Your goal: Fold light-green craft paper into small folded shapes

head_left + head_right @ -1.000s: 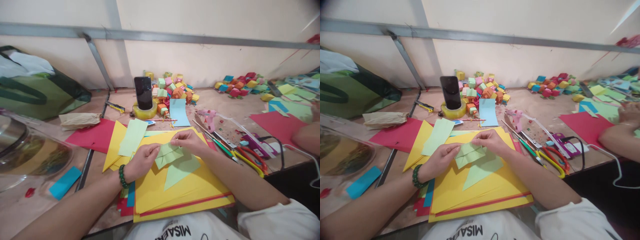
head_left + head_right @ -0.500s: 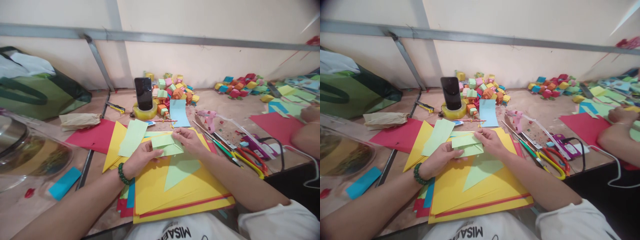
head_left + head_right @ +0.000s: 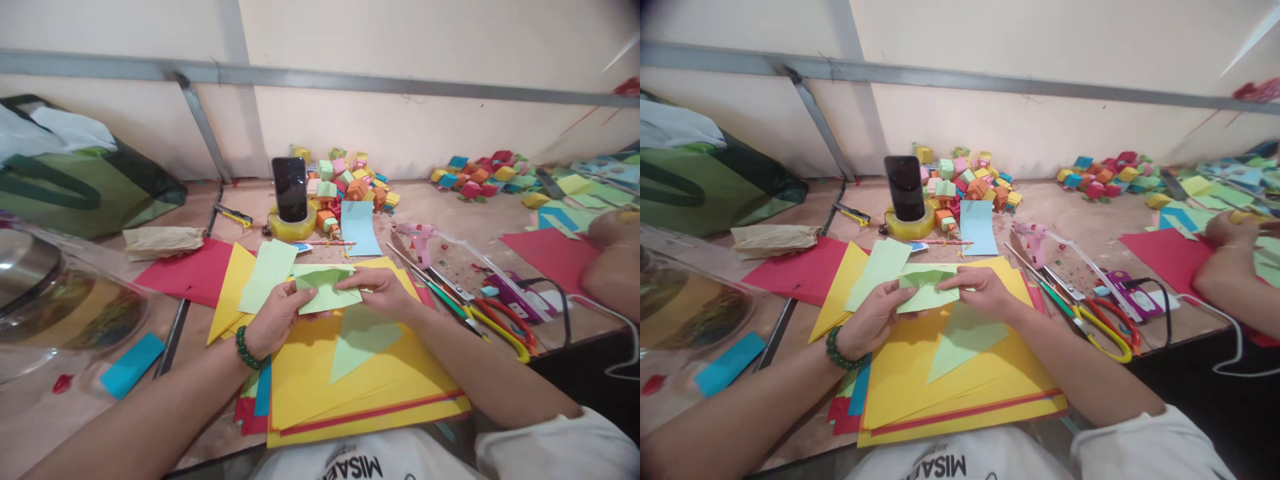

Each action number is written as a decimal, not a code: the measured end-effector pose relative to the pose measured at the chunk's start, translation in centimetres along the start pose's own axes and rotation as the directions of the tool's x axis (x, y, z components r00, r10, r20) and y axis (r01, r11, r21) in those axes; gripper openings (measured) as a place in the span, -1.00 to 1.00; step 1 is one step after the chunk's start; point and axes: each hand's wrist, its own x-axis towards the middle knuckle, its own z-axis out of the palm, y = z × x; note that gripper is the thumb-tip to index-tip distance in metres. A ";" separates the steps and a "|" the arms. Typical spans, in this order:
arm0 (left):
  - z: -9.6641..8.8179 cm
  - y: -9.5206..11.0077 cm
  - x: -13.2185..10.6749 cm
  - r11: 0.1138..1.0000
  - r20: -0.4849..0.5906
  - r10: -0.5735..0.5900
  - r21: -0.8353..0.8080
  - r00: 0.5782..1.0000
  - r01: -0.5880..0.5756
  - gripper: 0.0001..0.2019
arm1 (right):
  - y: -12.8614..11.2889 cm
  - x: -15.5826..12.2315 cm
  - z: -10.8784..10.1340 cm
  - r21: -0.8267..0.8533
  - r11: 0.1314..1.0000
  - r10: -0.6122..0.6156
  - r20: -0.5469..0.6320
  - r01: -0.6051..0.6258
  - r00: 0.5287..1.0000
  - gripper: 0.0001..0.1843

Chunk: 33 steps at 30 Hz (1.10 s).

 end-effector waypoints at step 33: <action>0.1 -0.7 -0.4 0.929 -0.033 0.329 0.190 0.944 -0.317 -0.78 | -0.5 0.2 1.4 0.187 0.982 0.065 -0.143 -0.038 0.988 -0.79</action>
